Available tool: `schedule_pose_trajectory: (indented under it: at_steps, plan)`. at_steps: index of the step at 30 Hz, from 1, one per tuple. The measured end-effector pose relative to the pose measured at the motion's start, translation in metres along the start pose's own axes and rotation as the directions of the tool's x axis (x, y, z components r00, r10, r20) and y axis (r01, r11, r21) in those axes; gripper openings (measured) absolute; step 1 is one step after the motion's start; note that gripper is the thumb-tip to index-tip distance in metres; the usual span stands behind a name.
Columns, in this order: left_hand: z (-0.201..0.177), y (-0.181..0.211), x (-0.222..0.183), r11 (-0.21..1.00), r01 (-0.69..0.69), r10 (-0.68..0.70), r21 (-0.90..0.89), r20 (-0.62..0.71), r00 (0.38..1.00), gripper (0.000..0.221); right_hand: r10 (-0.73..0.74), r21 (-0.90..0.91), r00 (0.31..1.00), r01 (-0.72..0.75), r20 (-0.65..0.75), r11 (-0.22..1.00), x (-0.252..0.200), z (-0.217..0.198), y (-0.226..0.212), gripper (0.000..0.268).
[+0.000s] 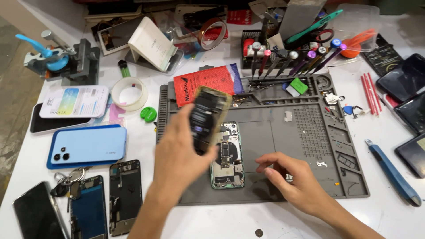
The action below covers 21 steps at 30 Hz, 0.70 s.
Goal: Disassembling a mobile phone to remove internal components like the motherboard and battery using specialized tools.
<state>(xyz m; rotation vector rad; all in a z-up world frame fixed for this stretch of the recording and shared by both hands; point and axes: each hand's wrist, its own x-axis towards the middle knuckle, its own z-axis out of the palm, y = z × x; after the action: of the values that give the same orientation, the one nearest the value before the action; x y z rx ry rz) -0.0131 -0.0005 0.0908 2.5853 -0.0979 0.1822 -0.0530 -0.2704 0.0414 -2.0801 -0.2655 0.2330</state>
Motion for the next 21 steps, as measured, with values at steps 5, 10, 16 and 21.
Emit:
schedule_pose_trajectory:
  at_steps: [5, 10, 16, 21]
  plan:
    - [-0.009, -0.053, 0.016, 0.975, 0.181, -0.179, 0.129, -0.030, 0.983, 0.087, -0.116, -0.033, 0.993, 0.116, 0.007, 0.993, -0.002, 0.002, 0.004, 0.025]
    - [-0.007, -0.073, 0.022, 0.937, 0.342, -0.339, 0.066, -0.056, 0.939, 0.080, -0.156, -0.080, 0.987, 0.157, 0.027, 0.984, -0.003, 0.003, 0.010, 0.024]
    - [0.005, -0.084, 0.021, 0.932, 0.330, -0.287, 0.148, -0.249, 0.925, 0.084, -0.203, -0.162, 0.976, 0.213, 0.074, 0.964, -0.003, 0.004, 0.017, 0.024]
    - [-0.014, -0.077, 0.019, 0.890, 0.455, -0.451, 0.004, -0.124, 0.884, 0.080, -0.291, -0.264, 0.952, 0.306, 0.095, 0.915, -0.002, 0.005, 0.021, 0.024]
